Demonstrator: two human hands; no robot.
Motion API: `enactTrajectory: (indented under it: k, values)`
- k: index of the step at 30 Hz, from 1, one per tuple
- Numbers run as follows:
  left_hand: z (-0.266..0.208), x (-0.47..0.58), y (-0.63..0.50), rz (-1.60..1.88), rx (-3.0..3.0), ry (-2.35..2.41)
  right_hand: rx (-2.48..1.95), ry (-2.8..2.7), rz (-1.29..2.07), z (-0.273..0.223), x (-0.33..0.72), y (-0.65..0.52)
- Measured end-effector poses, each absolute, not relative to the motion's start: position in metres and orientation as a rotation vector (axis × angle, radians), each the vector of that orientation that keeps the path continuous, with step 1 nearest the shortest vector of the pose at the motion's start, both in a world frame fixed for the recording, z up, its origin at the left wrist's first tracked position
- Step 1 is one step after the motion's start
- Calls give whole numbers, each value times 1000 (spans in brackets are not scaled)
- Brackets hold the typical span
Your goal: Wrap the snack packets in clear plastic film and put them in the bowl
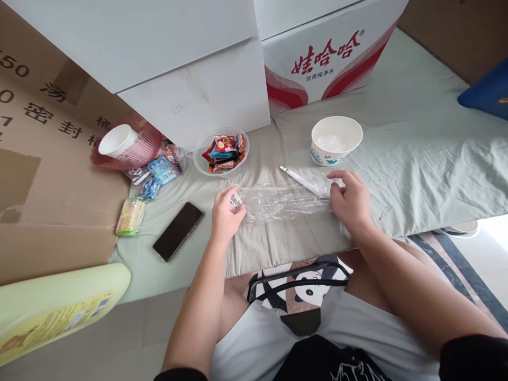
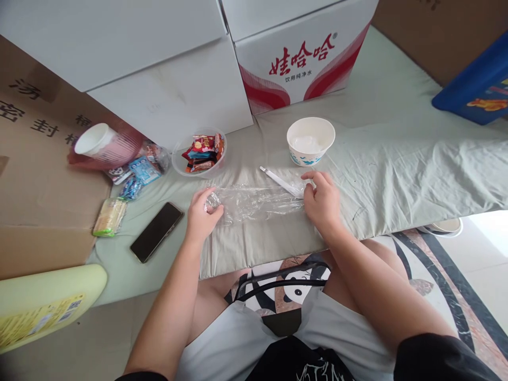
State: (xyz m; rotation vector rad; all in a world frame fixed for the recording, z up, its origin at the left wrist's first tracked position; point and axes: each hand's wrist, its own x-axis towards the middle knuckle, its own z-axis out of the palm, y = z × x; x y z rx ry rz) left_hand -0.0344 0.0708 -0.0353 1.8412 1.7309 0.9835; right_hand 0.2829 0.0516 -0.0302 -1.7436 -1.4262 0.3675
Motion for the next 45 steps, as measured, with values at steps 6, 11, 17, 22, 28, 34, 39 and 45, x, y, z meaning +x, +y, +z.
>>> enactTrajectory:
  k: [6, 11, 17, 22, 28, 34, 39, 45]
  values:
    - [-35, -36, 62, 898, 2006, 1883, -1340, -1797, -6, -26, 263, 35]
    - [-34, -37, 65, 821, 2015, 1938, -1225, -2203, 166, -32, 243, 29]
    - [-27, -35, 67, 675, 1967, 2019, -1458, -2313, 232, -29, 238, 21]
    - [-25, -30, 63, 752, 1934, 1966, -1599, -2403, 321, -9, 232, 1]
    - [-25, -25, 64, 758, 1927, 1853, -1555, -2424, 776, 16, 244, -11]
    - [-29, -19, 62, 909, 1810, 1646, -1237, -2037, 1142, 13, 259, 5]
    - [-26, -7, 50, 997, 1607, 1357, -1236, -1713, 1072, -13, 254, 26]
    - [-13, -3, 40, 1098, 1456, 1162, -1149, -1742, 1560, -18, 246, 46]
